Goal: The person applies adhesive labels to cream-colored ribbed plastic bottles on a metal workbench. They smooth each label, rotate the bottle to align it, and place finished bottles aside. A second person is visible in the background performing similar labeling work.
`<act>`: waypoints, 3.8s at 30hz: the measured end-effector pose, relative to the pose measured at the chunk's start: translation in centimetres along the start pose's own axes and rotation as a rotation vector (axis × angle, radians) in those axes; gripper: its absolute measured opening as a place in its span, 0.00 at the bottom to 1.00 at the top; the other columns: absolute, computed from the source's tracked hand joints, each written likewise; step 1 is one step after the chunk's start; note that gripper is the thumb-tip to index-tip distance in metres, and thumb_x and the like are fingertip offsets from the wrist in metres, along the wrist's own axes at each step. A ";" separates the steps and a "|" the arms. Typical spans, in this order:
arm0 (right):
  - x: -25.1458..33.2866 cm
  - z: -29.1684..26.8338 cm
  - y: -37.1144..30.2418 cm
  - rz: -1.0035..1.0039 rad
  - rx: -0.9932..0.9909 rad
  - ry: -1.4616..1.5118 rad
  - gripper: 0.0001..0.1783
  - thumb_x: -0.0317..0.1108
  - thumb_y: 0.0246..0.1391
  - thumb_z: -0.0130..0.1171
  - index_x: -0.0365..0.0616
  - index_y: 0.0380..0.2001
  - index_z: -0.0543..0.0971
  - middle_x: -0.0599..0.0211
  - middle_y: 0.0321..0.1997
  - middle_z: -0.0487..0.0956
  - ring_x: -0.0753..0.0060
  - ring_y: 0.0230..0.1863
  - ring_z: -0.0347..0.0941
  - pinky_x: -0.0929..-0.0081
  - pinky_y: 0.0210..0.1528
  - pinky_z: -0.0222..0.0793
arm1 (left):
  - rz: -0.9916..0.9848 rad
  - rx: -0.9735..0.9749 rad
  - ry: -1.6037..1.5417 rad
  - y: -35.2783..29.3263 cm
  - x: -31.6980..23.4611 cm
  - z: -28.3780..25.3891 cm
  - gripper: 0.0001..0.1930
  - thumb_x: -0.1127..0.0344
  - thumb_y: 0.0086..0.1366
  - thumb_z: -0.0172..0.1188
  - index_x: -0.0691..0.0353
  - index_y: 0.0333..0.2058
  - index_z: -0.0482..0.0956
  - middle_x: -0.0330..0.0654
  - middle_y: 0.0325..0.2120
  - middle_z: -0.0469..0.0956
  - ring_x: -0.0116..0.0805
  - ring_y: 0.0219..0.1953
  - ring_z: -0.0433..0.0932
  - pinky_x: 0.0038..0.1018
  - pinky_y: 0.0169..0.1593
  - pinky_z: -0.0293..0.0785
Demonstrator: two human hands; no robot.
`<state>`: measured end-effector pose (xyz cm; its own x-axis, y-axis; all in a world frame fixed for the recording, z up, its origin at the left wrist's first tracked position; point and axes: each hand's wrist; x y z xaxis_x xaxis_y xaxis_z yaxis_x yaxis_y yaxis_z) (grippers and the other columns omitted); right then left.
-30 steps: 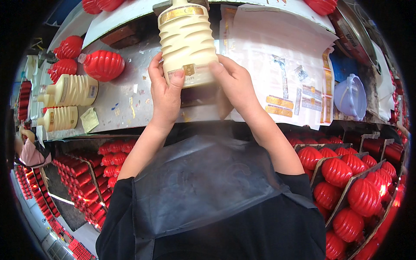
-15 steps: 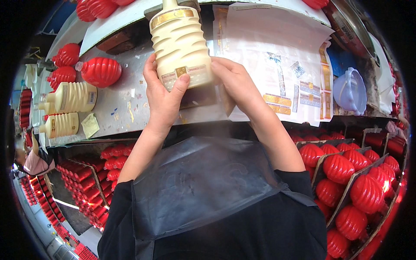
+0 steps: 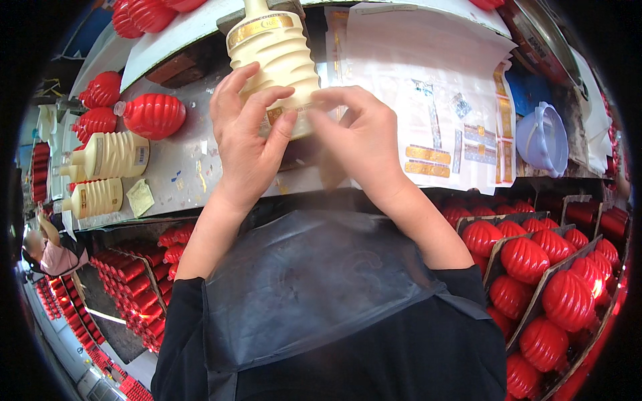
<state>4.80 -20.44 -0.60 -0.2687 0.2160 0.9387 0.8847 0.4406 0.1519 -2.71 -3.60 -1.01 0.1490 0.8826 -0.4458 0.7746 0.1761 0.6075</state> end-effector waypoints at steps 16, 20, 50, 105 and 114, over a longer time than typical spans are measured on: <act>-0.1 -0.6 0.9 0.311 0.108 0.241 0.08 0.31 0.58 0.69 0.41 0.39 0.83 0.82 0.18 0.75 0.94 0.21 0.64 0.87 0.24 0.56 | -0.001 0.054 -0.004 1.0 -0.7 0.2 0.08 0.68 0.61 0.69 0.53 0.40 0.88 0.45 0.58 0.74 0.50 0.64 0.66 0.42 0.68 0.58; -0.4 -0.7 1.0 0.228 0.078 0.084 0.06 0.31 0.58 0.69 0.41 0.36 0.84 0.82 0.19 0.75 0.94 0.21 0.65 0.88 0.25 0.56 | -0.001 0.061 0.001 1.1 -0.7 0.2 0.09 0.70 0.60 0.69 0.53 0.40 0.88 0.45 0.58 0.74 0.50 0.65 0.65 0.42 0.68 0.57; 0.4 -1.0 1.7 0.208 0.214 0.169 0.09 0.33 0.59 0.71 0.41 0.37 0.81 0.80 0.25 0.76 0.91 0.24 0.66 0.88 0.28 0.60 | -0.003 0.053 0.042 0.9 -0.8 0.7 0.06 0.68 0.56 0.69 0.52 0.34 0.85 0.41 0.58 0.74 0.51 0.66 0.64 0.43 0.68 0.58; -3.5 0.0 2.4 0.256 0.070 0.355 0.17 0.37 0.55 0.69 0.37 0.43 0.82 0.70 0.37 0.83 0.83 0.29 0.75 0.80 0.32 0.70 | -0.003 0.009 -0.011 0.6 -0.1 1.2 0.33 0.68 0.53 0.72 0.59 0.60 0.73 0.47 0.62 0.66 0.51 0.66 0.63 0.45 0.69 0.56; -2.3 1.1 1.6 0.263 0.133 0.303 0.26 0.41 0.65 0.67 0.36 0.58 0.73 0.69 0.43 0.77 0.89 0.28 0.71 0.86 0.32 0.68 | -0.001 -0.011 -0.019 0.4 0.0 1.2 0.30 0.74 0.56 0.65 0.62 0.60 0.73 0.48 0.62 0.66 0.53 0.66 0.64 0.46 0.69 0.57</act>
<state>6.46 -19.29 -2.82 0.1013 0.0784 0.9918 0.8460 0.5178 -0.1274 -1.64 -4.02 -1.57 0.1595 0.8741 -0.4589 0.7680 0.1822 0.6140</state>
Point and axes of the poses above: each hand's wrist, its own y-axis towards the middle knuckle, its own z-axis out of the palm, x = y × z
